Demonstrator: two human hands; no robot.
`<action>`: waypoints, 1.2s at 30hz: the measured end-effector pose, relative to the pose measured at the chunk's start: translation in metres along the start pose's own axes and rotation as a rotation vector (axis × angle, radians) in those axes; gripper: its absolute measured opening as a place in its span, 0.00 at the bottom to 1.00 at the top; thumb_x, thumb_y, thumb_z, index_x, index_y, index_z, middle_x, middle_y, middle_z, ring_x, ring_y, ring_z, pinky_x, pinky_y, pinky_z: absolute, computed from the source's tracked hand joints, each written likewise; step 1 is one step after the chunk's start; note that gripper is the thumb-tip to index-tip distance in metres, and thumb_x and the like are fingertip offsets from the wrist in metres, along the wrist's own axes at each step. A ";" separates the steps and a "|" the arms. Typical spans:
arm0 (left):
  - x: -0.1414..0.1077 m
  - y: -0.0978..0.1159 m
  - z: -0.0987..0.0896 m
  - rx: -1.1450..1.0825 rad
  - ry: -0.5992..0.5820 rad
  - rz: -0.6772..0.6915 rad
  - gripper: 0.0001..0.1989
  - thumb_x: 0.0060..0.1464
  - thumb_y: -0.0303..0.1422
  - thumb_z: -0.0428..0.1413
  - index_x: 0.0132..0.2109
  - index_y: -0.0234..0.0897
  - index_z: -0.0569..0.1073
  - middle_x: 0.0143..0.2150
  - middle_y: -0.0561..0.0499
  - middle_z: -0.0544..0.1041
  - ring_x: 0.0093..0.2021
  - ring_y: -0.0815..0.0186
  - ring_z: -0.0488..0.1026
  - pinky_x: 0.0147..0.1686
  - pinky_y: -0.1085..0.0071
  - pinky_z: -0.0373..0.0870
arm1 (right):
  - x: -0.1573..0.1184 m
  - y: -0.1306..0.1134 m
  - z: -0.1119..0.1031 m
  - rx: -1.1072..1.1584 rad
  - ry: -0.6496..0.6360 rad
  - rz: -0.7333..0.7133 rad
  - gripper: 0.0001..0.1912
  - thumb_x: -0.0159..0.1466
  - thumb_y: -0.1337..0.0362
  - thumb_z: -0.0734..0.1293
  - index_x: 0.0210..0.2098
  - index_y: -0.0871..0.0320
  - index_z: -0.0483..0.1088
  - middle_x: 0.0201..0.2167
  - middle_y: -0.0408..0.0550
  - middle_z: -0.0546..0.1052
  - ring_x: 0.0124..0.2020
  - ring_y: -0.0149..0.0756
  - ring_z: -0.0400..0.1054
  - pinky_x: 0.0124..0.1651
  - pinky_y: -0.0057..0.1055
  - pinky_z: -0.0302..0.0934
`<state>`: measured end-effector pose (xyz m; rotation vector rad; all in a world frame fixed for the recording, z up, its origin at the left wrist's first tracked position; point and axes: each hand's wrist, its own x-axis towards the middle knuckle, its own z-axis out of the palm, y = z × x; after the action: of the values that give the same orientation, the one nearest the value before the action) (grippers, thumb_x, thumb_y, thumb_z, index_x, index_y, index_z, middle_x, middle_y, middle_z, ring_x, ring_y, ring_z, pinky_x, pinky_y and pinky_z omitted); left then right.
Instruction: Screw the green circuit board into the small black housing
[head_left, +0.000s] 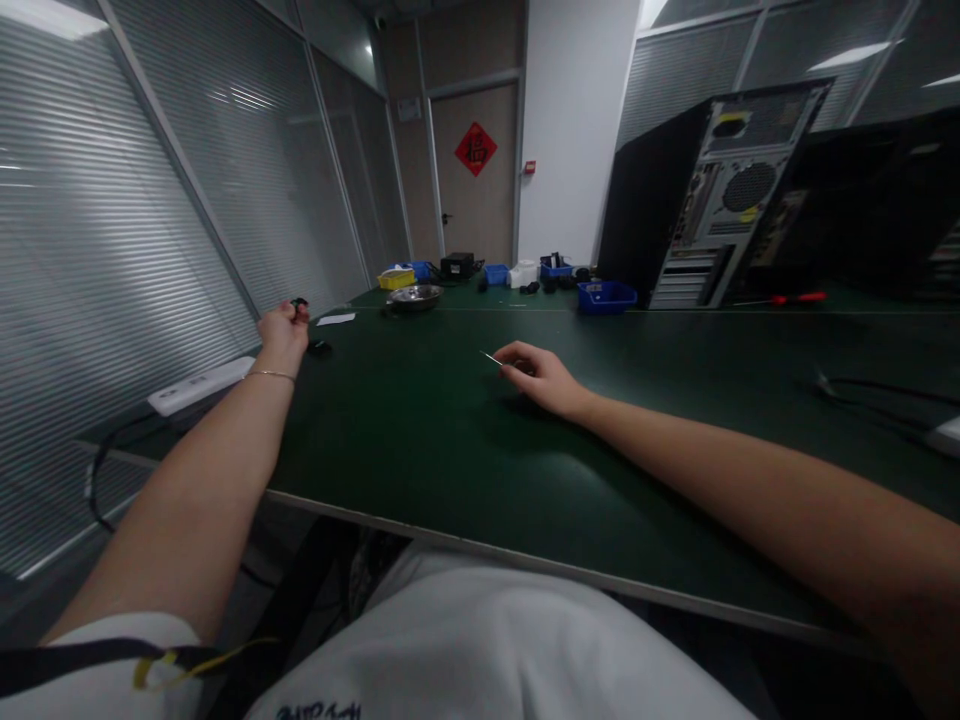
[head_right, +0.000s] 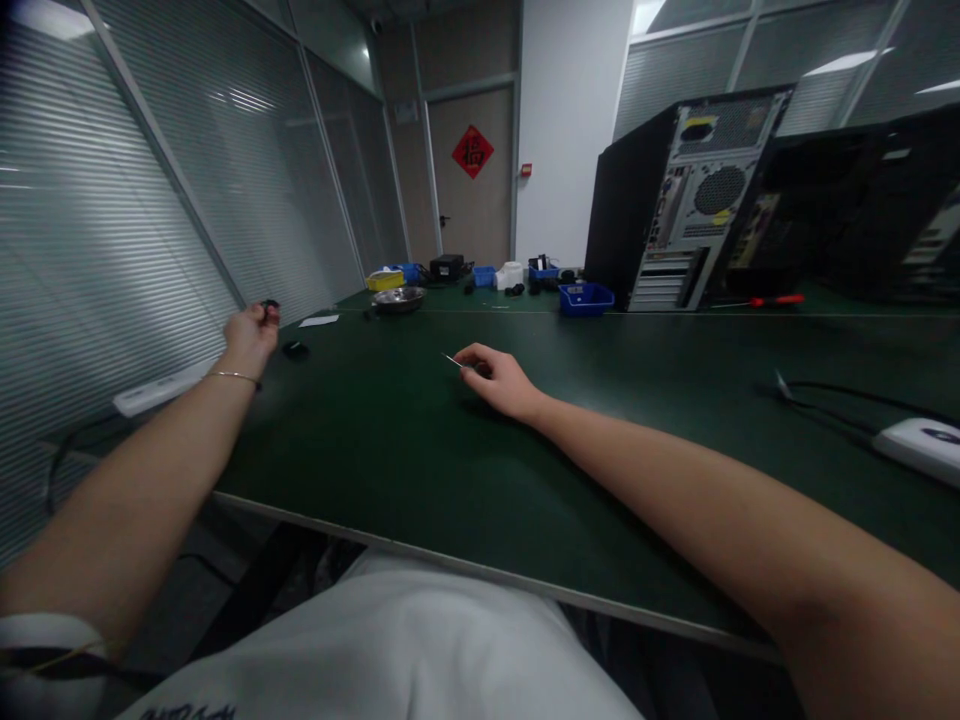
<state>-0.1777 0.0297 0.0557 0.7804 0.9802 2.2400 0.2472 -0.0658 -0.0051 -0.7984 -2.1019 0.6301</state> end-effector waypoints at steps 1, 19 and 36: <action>0.001 -0.002 0.001 0.016 0.008 -0.018 0.16 0.61 0.35 0.54 0.54 0.34 0.68 0.52 0.43 0.71 0.47 0.58 0.72 0.44 0.57 0.73 | 0.000 0.000 0.000 -0.001 -0.002 0.001 0.12 0.68 0.62 0.64 0.49 0.61 0.68 0.41 0.48 0.74 0.36 0.35 0.71 0.38 0.36 0.69; -0.137 -0.044 0.076 0.163 -0.866 -0.463 0.12 0.56 0.18 0.54 0.46 0.28 0.75 0.45 0.42 0.77 0.44 0.64 0.76 0.45 0.70 0.73 | 0.000 0.001 0.001 -0.030 0.007 0.007 0.13 0.68 0.61 0.64 0.49 0.61 0.68 0.42 0.49 0.74 0.38 0.36 0.72 0.40 0.37 0.69; -0.182 -0.043 0.080 0.214 -1.199 -0.551 0.09 0.58 0.22 0.56 0.46 0.30 0.75 0.42 0.42 0.79 0.39 0.65 0.78 0.45 0.68 0.74 | 0.000 0.001 0.002 -0.023 0.012 -0.009 0.12 0.68 0.61 0.64 0.48 0.61 0.68 0.41 0.48 0.74 0.36 0.35 0.72 0.38 0.35 0.69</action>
<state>0.0112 -0.0354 0.0164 1.4508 0.6636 0.8908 0.2459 -0.0652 -0.0068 -0.8037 -2.1043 0.5962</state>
